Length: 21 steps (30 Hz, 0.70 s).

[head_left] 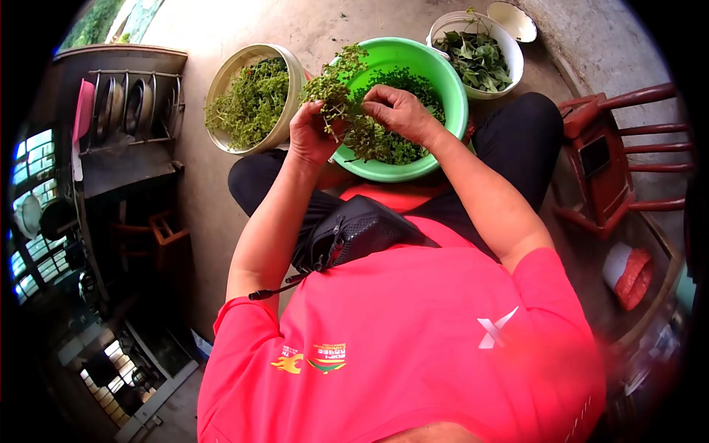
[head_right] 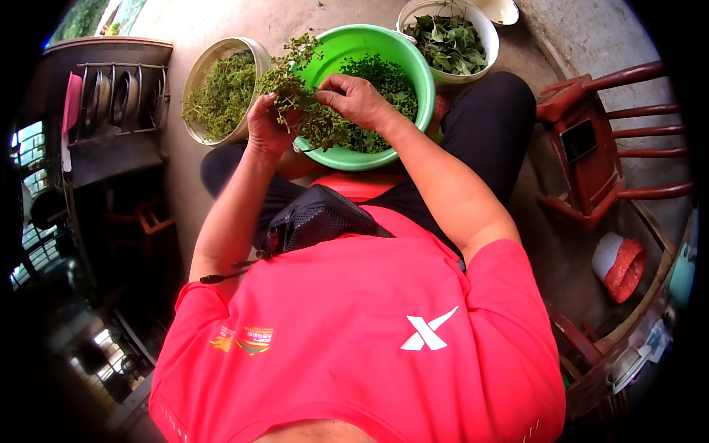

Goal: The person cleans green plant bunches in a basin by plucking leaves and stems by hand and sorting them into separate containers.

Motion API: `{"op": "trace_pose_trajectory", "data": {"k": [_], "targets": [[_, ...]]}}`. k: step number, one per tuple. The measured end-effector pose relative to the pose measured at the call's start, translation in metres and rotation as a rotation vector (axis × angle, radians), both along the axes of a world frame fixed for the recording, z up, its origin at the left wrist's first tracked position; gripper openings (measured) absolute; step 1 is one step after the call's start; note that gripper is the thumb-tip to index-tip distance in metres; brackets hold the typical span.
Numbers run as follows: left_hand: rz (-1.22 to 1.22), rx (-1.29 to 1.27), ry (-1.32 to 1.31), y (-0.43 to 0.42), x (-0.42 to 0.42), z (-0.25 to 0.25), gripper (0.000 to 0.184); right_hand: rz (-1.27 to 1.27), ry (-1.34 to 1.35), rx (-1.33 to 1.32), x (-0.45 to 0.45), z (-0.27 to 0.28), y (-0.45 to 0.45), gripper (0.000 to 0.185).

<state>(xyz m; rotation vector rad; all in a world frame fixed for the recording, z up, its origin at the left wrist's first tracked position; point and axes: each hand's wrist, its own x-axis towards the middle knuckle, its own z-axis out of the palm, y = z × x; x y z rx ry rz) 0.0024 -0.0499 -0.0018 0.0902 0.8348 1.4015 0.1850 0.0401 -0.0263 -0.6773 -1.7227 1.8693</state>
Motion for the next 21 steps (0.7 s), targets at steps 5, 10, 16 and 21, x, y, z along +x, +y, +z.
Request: {"op": "trace_pose_trajectory", "data": {"k": [5, 10, 16, 21], "targets": [[0.099, -0.152, 0.074, -0.001, 0.009, 0.004, 0.035, 0.023, -0.053, -0.141, 0.012, 0.008, 0.014, 0.022], [0.14, -0.125, 0.032, 0.006, 0.028, 0.018, 0.027, 0.001, 0.145, -0.512, 0.015, 0.017, 0.011, 0.022], [0.164, 0.019, -0.068, 0.004, 0.004, -0.009, 0.018, -0.113, 0.298, -0.737, 0.025, 0.012, 0.025, 0.019], [0.194, -0.028, -0.077, -0.002, 0.003, 0.001, 0.016, -0.293, 0.135, -0.698, 0.032, 0.039, 0.032, 0.023]]}}
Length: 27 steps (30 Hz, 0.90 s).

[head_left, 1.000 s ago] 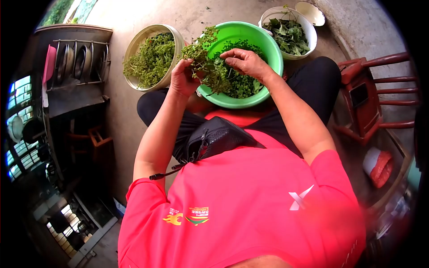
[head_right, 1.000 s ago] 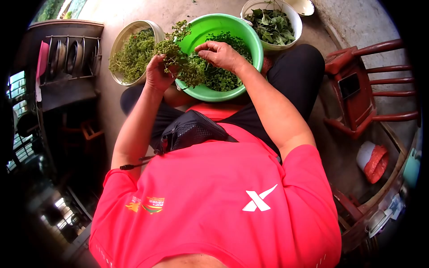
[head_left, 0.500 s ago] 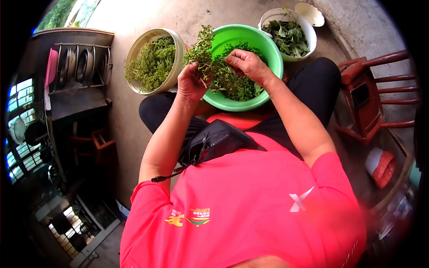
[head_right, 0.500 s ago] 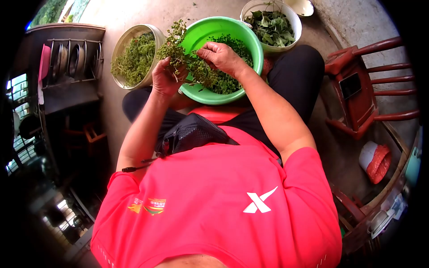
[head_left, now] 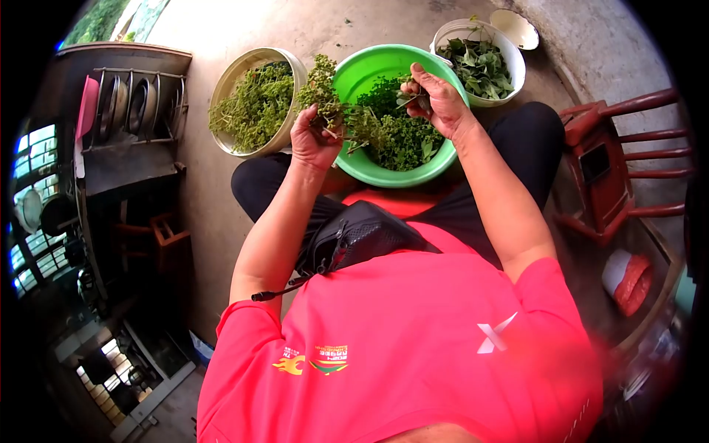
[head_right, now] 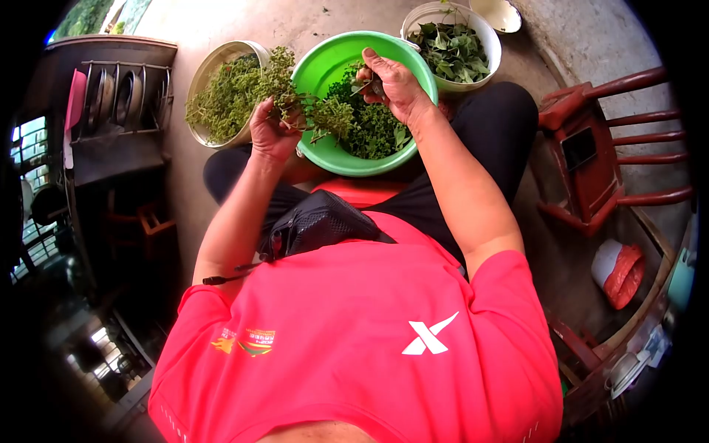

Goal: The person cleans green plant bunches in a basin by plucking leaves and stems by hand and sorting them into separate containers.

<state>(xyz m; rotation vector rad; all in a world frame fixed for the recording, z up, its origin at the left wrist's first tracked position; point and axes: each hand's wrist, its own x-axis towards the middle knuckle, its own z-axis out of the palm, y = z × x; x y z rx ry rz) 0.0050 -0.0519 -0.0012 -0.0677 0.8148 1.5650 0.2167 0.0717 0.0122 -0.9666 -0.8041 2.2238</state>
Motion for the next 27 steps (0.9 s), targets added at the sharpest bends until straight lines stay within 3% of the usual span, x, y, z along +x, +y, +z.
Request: {"op": "trace_pose_trajectory", "data": {"k": [5, 13, 19, 21, 25, 27], "targets": [[-0.044, 0.089, -0.023, 0.001, 0.004, -0.004, 0.021, 0.203, 0.038, 0.205, -0.01, -0.024, -0.007, 0.028], [-0.072, 0.027, -0.052, 0.002, 0.009, -0.007, 0.027, 0.153, 0.105, 0.164, -0.02, -0.029, -0.017, 0.025], [-0.084, -0.027, -0.012, 0.0, 0.011, -0.01, 0.027, 0.029, -0.21, 0.227, -0.016, -0.033, -0.014, 0.024], [-0.089, -0.024, -0.012, 0.0, 0.012, -0.009, 0.028, -0.068, -0.357, 0.477, -0.017, -0.032, -0.01, 0.025], [-0.08, -0.052, 0.008, 0.001, 0.015, -0.005, 0.027, -0.013, -0.192, 0.439, -0.017, -0.021, -0.014, 0.023], [-0.082, -0.06, 0.016, 0.001, 0.017, -0.002, 0.027, 0.078, -0.093, 0.584, -0.023, -0.032, -0.014, 0.024]]}}
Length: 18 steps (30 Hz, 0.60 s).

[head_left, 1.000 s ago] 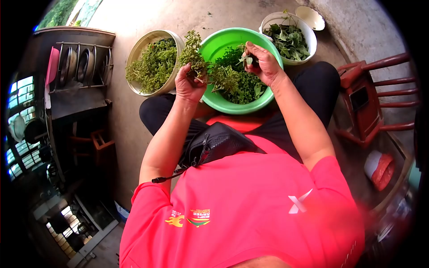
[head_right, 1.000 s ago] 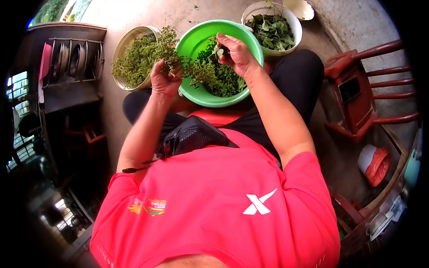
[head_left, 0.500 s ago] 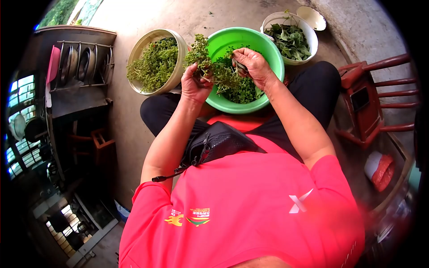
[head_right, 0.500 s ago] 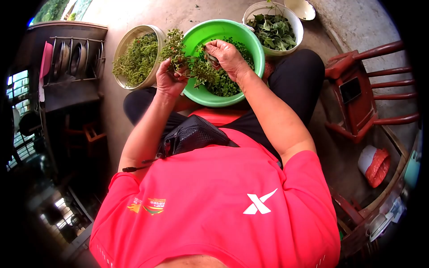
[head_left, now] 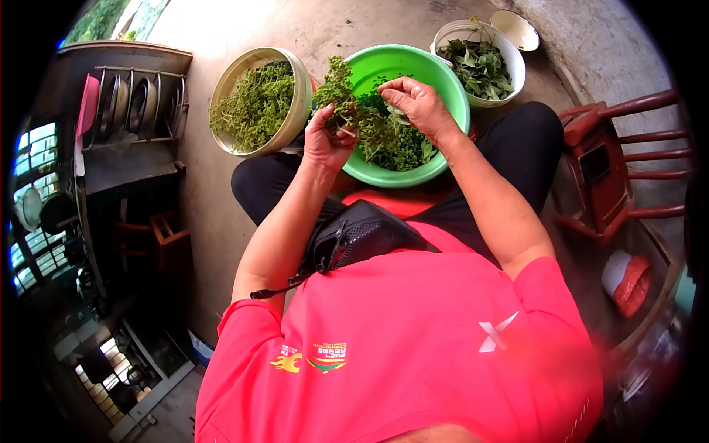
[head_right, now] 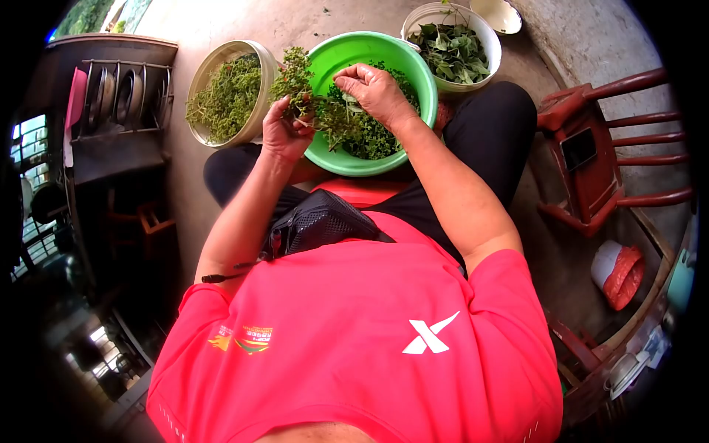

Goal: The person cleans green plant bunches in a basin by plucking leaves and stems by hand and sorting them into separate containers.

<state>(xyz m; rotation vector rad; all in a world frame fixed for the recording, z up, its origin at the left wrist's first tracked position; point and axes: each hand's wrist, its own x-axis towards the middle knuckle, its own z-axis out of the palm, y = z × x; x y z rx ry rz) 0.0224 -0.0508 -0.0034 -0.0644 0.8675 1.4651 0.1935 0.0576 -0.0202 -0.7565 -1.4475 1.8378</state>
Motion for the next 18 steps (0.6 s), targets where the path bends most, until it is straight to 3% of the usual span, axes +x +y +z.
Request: {"op": "trace_pose_trajectory", "data": {"k": [4, 7, 14, 17, 18], "targets": [[-0.012, -0.033, 0.007, 0.001, 0.003, -0.001, 0.023, 0.257, -0.115, 0.003, -0.003, 0.005, -0.009, 0.026], [-0.009, -0.066, 0.043, 0.002, 0.009, 0.001, 0.02, 0.177, -0.277, 0.235, -0.004, 0.014, -0.019, 0.021], [0.031, -0.121, 0.008, 0.005, 0.008, -0.011, 0.008, 0.128, -0.26, 0.325, -0.001, 0.014, -0.018, 0.019], [0.055, -0.146, 0.024, 0.006, 0.006, -0.011, 0.009, 0.173, -0.202, 0.259, 0.004, 0.017, -0.017, 0.014], [0.055, -0.135, 0.042, 0.006, 0.004, -0.011, 0.009, 0.184, -0.119, -0.015, 0.006, 0.023, -0.014, 0.013]]}}
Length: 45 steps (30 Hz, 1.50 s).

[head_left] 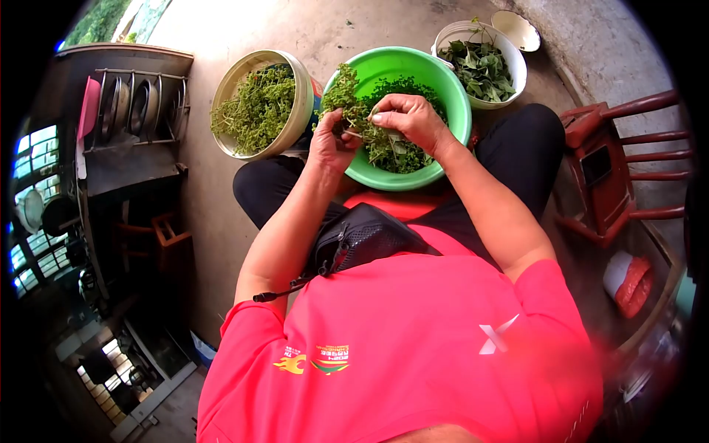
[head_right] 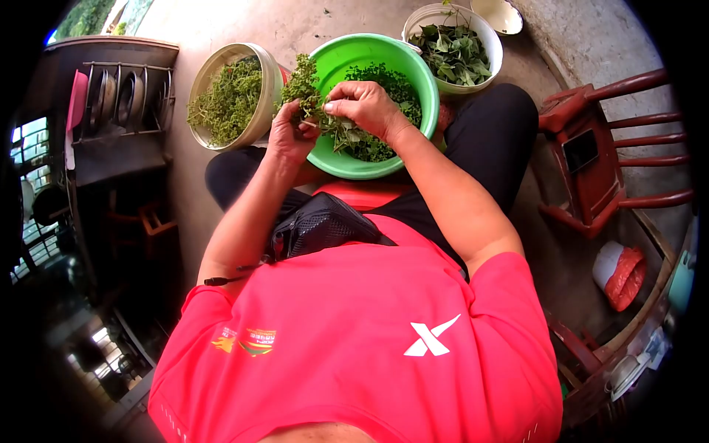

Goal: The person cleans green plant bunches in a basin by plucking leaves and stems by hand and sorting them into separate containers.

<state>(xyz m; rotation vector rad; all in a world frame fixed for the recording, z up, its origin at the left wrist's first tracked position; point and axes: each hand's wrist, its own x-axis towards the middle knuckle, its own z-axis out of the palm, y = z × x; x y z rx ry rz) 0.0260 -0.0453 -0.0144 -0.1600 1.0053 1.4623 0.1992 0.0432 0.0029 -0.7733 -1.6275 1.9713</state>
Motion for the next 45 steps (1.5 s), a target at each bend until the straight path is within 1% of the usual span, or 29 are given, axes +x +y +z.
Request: {"op": "trace_pose_trajectory", "data": {"k": [1, 2, 3, 5, 6, 7, 8, 10, 12, 14, 15, 17, 21, 24, 25, 27, 28, 29, 31, 33, 34, 35, 36, 37, 40, 41, 42, 43, 45], "targets": [[0.0, 0.01, 0.017, -0.001, -0.002, 0.0, 0.01, -0.007, 0.057, -0.281, 0.002, 0.007, 0.002, 0.013], [0.003, -0.014, 0.022, -0.002, -0.004, 0.0, 0.009, -0.039, 0.107, -0.461, 0.004, 0.013, 0.003, 0.015], [0.005, -0.017, 0.02, -0.003, -0.004, 0.0, 0.009, -0.093, 0.195, -0.54, -0.003, 0.007, 0.005, 0.015], [-0.014, -0.016, 0.072, -0.003, -0.005, 0.002, 0.009, -0.164, 0.235, -0.714, 0.003, 0.002, 0.011, 0.016], [-0.005, -0.055, 0.082, -0.002, -0.002, 0.01, 0.015, -0.163, 0.235, -0.712, 0.005, -0.002, 0.013, 0.016], [-0.003, -0.053, 0.082, -0.002, -0.002, 0.009, 0.015, -0.102, 0.353, -0.792, 0.008, -0.009, 0.015, 0.016], [-0.043, -0.073, 0.154, -0.001, -0.002, 0.009, 0.015, -0.039, 0.469, -0.868, 0.009, -0.013, 0.016, 0.016], [-0.092, -0.137, 0.253, 0.0, 0.001, 0.011, 0.015, -0.046, 0.519, -0.885, 0.008, -0.008, 0.014, 0.017], [-0.12, -0.149, 0.254, 0.0, 0.001, 0.009, 0.014, -0.055, 0.57, -0.905, 0.008, -0.007, 0.014, 0.018], [-0.16, -0.152, 0.253, 0.0, 0.001, 0.007, 0.013, 0.031, 0.687, -0.955, 0.01, -0.01, 0.015, 0.019], [-0.16, -0.151, 0.253, -0.001, 0.002, 0.008, 0.013, 0.031, 0.686, -0.953, 0.01, -0.011, 0.016, 0.019], [-0.153, -0.18, 0.27, -0.002, 0.003, 0.009, 0.013, 0.095, 0.834, -1.016, 0.011, -0.013, 0.016, 0.021], [-0.219, -0.074, 0.237, -0.003, -0.002, 0.01, 0.014, 0.088, 0.842, -1.016, 0.01, -0.017, 0.02, 0.022], [-0.268, 0.019, 0.297, 0.004, 0.016, 0.031, 0.027, 0.058, 0.784, -1.011, 0.009, -0.014, 0.016, 0.023], [-0.266, 0.02, 0.297, 0.006, 0.019, 0.036, 0.027, 0.089, 0.79, -0.997, 0.008, -0.016, 0.015, 0.023], [-0.357, 0.037, 0.356, 0.008, 0.024, 0.045, 0.034, 0.118, 0.795, -0.982, 0.007, -0.016, 0.013, 0.023], [-0.392, 0.048, 0.399, 0.008, 0.026, 0.046, 0.04, 0.093, 0.748, -0.966, 0.007, -0.015, 0.012, 0.023], [-0.393, 0.048, 0.399, 0.009, 0.027, 0.046, 0.04, 0.068, 0.7, -0.95, 0.006, -0.014, 0.011, 0.023], [-0.454, 0.093, 0.572, 0.01, 0.032, 0.042, 0.04, 0.051, 0.681, -0.934, 0.004, -0.007, 0.006, 0.022], [-0.438, 0.104, 0.6, 0.011, 0.035, 0.041, 0.038, -0.085, 0.474, -0.87, 0.001, 0.0, 0.002, 0.02], [-0.385, 0.058, 0.603, 0.011, 0.036, 0.04, 0.036, 0.08, 0.631, -0.892, 0.003, -0.012, 0.006, 0.019], [-0.334, 0.013, 0.605, 0.011, 0.037, 0.039, 0.033, 0.077, 0.632, -0.891, 0.004, -0.016, 0.007, 0.019], [-0.306, 0.011, 0.572, 0.011, 0.037, 0.039, 0.026, 0.074, 0.606, -0.887, 0.002, -0.014, 0.007, 0.018], [-0.308, 0.012, 0.571, 0.012, 0.036, 0.036, 0.026, 0.072, 0.581, -0.885, 0.002, -0.013, 0.006, 0.018], [-0.235, 0.015, 0.59, 0.013, 0.031, 0.032, 0.017, 0.075, 0.58, -0.864, 0.008, -0.011, 0.013, 0.018], [-0.233, 0.013, 0.592, 0.012, 0.03, 0.032, 0.017, 0.067, 0.57, -0.873, 0.011, -0.008, 0.016, 0.018], [-0.229, 0.022, 0.579, 0.011, 0.028, 0.033, 0.017, -0.032, 0.507, -0.898, 0.013, 0.001, 0.016, 0.018], [-0.225, 0.032, 0.566, 0.011, 0.027, 0.033, 0.017, -0.031, 0.508, -0.898, 0.015, 0.0, 0.019, 0.018], [-0.215, 0.026, 0.54, 0.011, 0.023, 0.032, 0.017, -0.014, 0.654, -0.865, 0.02, -0.001, 0.03, 0.018]]}}
